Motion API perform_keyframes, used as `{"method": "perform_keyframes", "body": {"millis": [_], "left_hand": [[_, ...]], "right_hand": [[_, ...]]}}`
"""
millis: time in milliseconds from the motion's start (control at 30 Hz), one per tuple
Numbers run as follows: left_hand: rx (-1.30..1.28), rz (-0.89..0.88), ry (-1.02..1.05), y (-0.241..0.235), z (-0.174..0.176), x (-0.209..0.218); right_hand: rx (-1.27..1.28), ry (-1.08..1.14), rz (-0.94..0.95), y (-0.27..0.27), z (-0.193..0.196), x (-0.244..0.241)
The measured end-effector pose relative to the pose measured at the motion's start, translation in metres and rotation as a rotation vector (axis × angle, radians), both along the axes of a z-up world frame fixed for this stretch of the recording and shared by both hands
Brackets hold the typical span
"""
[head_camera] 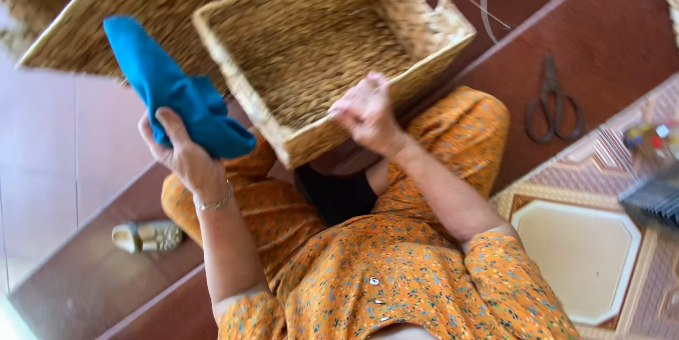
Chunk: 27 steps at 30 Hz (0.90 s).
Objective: The person sits on the floor and wipes a woven basket with a blue cloth. They rotate the basket to clean the exterior sides and the interior, handling it one at a time.
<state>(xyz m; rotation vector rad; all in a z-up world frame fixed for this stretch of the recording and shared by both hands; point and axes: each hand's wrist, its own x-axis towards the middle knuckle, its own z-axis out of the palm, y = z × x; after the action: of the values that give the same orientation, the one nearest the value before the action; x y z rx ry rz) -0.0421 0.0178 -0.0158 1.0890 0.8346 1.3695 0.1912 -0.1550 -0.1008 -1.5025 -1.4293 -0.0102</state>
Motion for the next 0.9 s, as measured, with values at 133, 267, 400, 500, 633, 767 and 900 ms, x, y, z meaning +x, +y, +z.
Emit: {"method": "perform_keyframes", "body": {"millis": [133,267,400,500,633,767,900], "left_hand": [[0.1,0.078,0.197,-0.011,0.011,-0.025],[0.684,0.178,0.659,-0.049,0.035,-0.015],[0.852,-0.176,0.806,-0.094,0.044,0.038],[0.905,-0.35,0.804,-0.106,0.045,0.067],[0.916,-0.142,0.88,-0.057,0.035,0.103],[0.869,0.03,0.97,0.02,0.05,0.133],[1.006,-0.162,0.883,0.001,0.065,0.18]], "right_hand": [[-0.062,0.046,0.046,0.03,0.044,0.052],[-0.045,0.421,0.065,0.035,0.071,0.101],[0.2,0.993,0.234,0.014,0.047,0.127],[0.409,1.134,0.26,-0.011,0.012,0.144],[0.269,1.115,-0.037,-0.03,-0.014,0.181],[0.354,1.168,-0.086,-0.024,-0.028,0.206],[0.403,1.195,-0.149,-0.015,-0.011,0.209]]}}
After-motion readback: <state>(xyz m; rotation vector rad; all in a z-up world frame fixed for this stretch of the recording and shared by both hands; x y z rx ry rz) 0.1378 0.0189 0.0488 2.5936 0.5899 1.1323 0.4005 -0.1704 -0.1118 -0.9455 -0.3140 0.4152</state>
